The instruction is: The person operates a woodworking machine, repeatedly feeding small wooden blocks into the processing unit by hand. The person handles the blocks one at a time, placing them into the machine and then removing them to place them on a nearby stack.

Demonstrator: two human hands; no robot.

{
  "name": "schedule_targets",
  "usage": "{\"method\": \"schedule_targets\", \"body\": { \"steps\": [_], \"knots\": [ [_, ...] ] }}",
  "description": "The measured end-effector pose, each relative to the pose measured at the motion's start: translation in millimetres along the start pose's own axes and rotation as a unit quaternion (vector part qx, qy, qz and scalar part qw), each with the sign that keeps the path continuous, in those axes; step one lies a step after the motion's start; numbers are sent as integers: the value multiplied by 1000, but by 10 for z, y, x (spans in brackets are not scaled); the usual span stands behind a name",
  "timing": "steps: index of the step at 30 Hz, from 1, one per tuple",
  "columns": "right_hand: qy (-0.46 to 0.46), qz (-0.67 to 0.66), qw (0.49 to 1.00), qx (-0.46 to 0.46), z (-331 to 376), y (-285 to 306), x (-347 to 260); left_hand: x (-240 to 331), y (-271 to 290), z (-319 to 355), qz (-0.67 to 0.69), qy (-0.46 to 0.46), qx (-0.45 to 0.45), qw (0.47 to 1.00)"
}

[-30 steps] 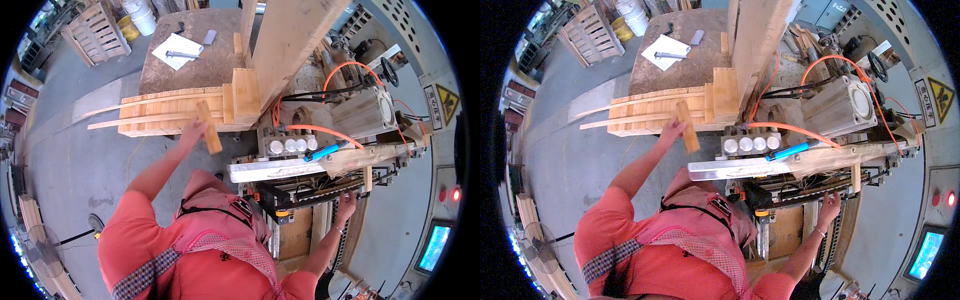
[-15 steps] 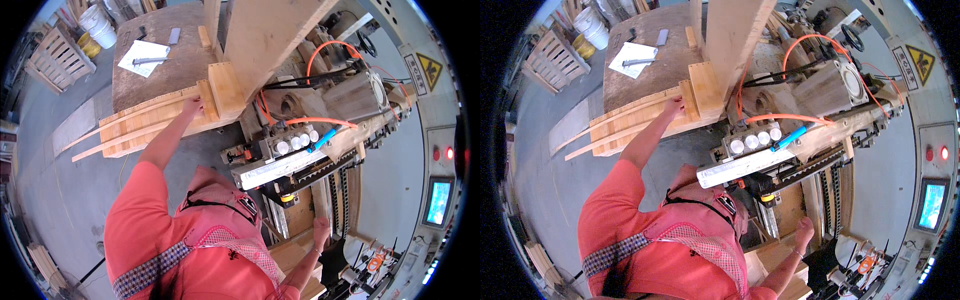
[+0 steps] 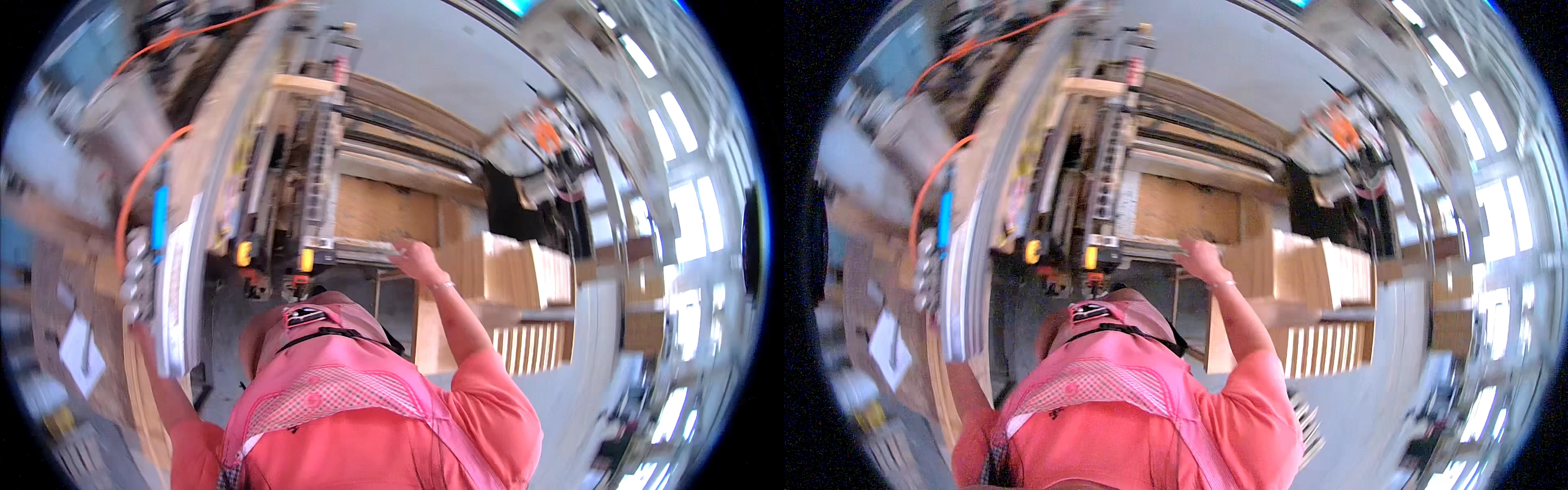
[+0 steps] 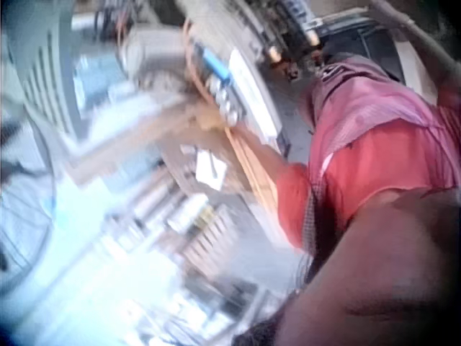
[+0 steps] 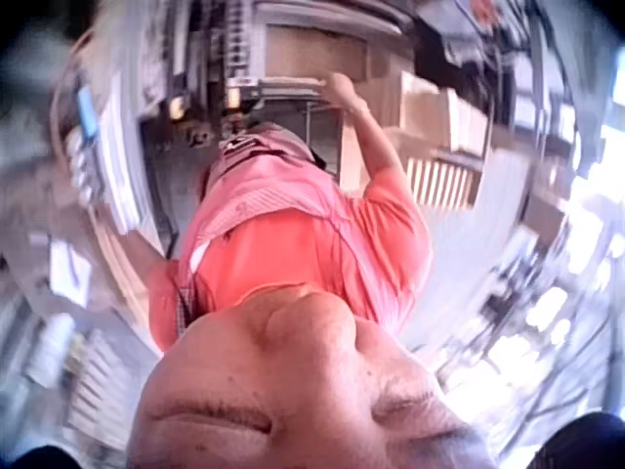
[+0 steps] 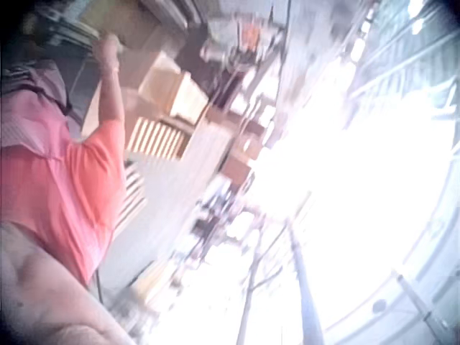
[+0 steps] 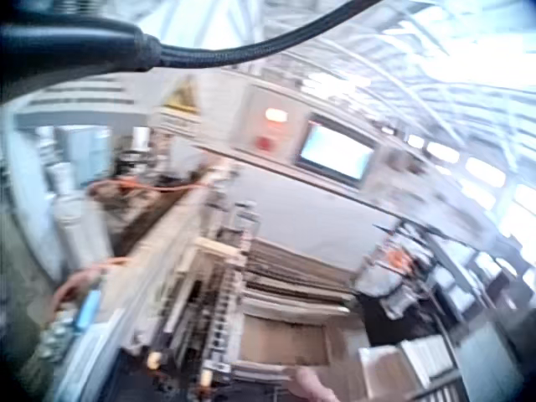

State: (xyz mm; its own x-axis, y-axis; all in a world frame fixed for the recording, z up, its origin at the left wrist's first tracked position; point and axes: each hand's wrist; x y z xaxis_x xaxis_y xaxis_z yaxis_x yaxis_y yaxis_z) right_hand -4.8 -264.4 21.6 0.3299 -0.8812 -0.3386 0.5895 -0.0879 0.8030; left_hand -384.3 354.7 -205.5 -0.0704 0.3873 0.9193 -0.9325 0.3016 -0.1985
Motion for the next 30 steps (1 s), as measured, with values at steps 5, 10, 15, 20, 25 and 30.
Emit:
{"method": "schedule_targets", "body": {
  "steps": [5, 10, 15, 20, 25, 30],
  "knots": [
    [-37, 5, 985, 171, 618, -142, 345, -193, -261, 457, -112, 26, 75, 990],
    [-89, 90, 882, 454, 1245, 54, 776, -637, -540, 1512, -153, 171, -23, 973],
    [-307, 145, 834, 435, 1750, 700, 1489, -586, -1451, 2117, -149, 256, -160, 942],
    [-427, 52, 868, 250, 1821, 1104, 2059, -335, -1946, 2181, -123, 252, -233, 931],
    [-423, 44, 884, 194, 1874, 1136, 2347, -376, -1931, 2126, -117, 282, -253, 918],
    [-456, 60, 852, 249, 1908, 1225, 1827, -265, -2193, 2277, -157, 273, -265, 911]
  ]
}}
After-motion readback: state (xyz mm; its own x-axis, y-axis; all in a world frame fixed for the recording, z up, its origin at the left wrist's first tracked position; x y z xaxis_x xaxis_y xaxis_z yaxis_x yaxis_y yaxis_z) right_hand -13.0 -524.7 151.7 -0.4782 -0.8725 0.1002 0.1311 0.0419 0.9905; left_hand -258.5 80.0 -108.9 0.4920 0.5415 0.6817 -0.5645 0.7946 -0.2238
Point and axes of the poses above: each hand's wrist, its own z-axis away from the middle knuckle, its own y-axis out of the back of the hand, x = y × z, and after that the axes turned 12 degrees about -x, right-handed
